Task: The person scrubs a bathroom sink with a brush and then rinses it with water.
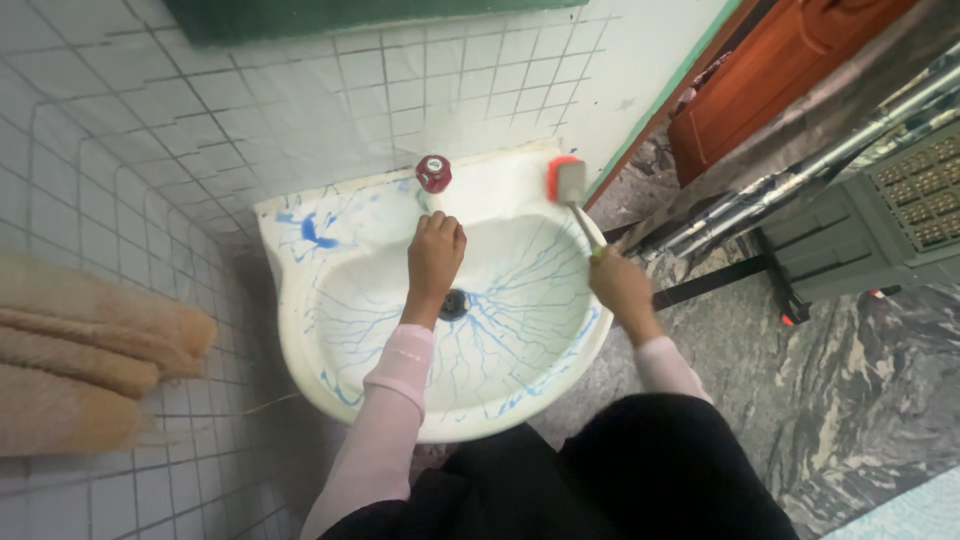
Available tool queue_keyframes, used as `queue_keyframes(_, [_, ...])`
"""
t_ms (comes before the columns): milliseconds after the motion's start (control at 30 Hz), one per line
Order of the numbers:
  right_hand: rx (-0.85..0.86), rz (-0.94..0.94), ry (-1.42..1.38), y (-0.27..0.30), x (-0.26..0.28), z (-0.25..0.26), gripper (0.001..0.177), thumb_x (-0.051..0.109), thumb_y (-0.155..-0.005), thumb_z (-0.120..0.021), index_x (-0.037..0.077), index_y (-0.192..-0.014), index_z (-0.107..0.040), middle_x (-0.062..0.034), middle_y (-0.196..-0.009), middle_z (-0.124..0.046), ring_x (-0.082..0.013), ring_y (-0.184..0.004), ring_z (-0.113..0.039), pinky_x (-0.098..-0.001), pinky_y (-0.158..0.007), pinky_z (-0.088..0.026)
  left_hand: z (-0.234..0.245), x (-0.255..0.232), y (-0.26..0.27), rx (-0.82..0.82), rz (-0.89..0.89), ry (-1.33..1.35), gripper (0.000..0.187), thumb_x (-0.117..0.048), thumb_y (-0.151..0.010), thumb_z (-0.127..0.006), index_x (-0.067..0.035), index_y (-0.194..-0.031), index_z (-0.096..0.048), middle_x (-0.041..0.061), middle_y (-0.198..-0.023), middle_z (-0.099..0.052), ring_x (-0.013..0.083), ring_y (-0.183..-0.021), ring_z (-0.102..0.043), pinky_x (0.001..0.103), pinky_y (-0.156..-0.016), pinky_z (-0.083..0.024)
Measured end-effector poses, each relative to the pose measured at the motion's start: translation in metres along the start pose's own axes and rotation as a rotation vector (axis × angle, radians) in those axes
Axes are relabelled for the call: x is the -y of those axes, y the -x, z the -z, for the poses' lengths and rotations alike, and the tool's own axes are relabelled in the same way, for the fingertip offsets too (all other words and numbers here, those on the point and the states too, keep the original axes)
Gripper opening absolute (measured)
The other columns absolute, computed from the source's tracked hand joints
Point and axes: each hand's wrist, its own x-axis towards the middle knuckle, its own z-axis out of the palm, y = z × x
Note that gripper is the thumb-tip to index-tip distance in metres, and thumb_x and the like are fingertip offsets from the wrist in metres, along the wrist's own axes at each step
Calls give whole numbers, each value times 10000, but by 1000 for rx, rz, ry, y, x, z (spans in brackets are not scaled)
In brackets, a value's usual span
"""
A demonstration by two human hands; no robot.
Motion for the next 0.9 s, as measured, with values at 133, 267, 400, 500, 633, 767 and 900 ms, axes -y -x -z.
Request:
queue_keyframes(133, [19, 138, -37, 17, 40, -23, 405, 421, -1045, -444, 48, -1138, -572, -275, -928, -734, -490, -857, -704, -603, -803, -536, 0, 0, 0, -27, -15, -11, 100, -105, -890, -693, -68, -831, -621, 86, -895, -603, 298, -887, -613, 419, -733, -552])
queue_keyframes(267, [143, 109, -78, 38, 30, -3, 424, 442, -1039, -433, 67, -1185, -568, -287, -893, -732, -487, -851, -700, -599, -786, -537, -1, 3, -2, -8, -25, 12, 93, -109, -876, -698, -69, -833, -625, 91, -889, -602, 302, -871, -607, 422, -729, -549])
queue_keyframes(400, [253, 174, -239, 53, 18, 19, 494, 481, -1058, -421, 60, -1256, -588, -308, -907, -727, -446, -824, -702, -545, -766, -559, -3, 3, -1, -25, -47, -13, 117, -102, -901, -702, -68, -822, -623, 93, -871, -598, 305, -874, -605, 426, -736, -545])
queue_keyframes(500, [275, 58, -291, 60, 24, 53, 536, 489, -1048, -392, 71, -1341, -555, -297, -906, -738, -386, -716, -708, -512, -724, -582, 1, 3, 0, -31, -43, 6, 102, -97, -896, -696, -68, -830, -625, 93, -878, -602, 305, -879, -606, 425, -742, -542])
queue_keyframes(633, [178, -3, -433, 69, 24, 110, 601, 479, -1047, -429, 43, -1461, -419, -194, -851, -735, -259, -514, -675, -382, -618, -588, 2, 1, -2, -24, -47, -8, 102, -99, -889, -695, -65, -827, -622, 95, -881, -604, 309, -884, -609, 421, -741, -541])
queue_keyframes(767, [172, 0, -513, 71, 27, 150, 457, 406, -1070, -399, 26, -1193, -621, -97, -714, -663, -165, -491, -574, -327, -462, -520, 3, 1, 0, -26, -26, 18, 104, -91, -910, -694, -59, -838, -626, 97, -892, -609, 312, -882, -604, 428, -753, -538])
queue_keyframes(900, [214, 48, -710, 67, 41, 182, 349, 406, -1059, -434, 107, -1168, -579, 12, -627, -506, -88, -436, -436, -261, -379, -378, 2, 1, 2, -28, -9, 65, 81, -92, -899, -700, -62, -853, -639, 97, -903, -617, 314, -887, -608, 434, -755, -535])
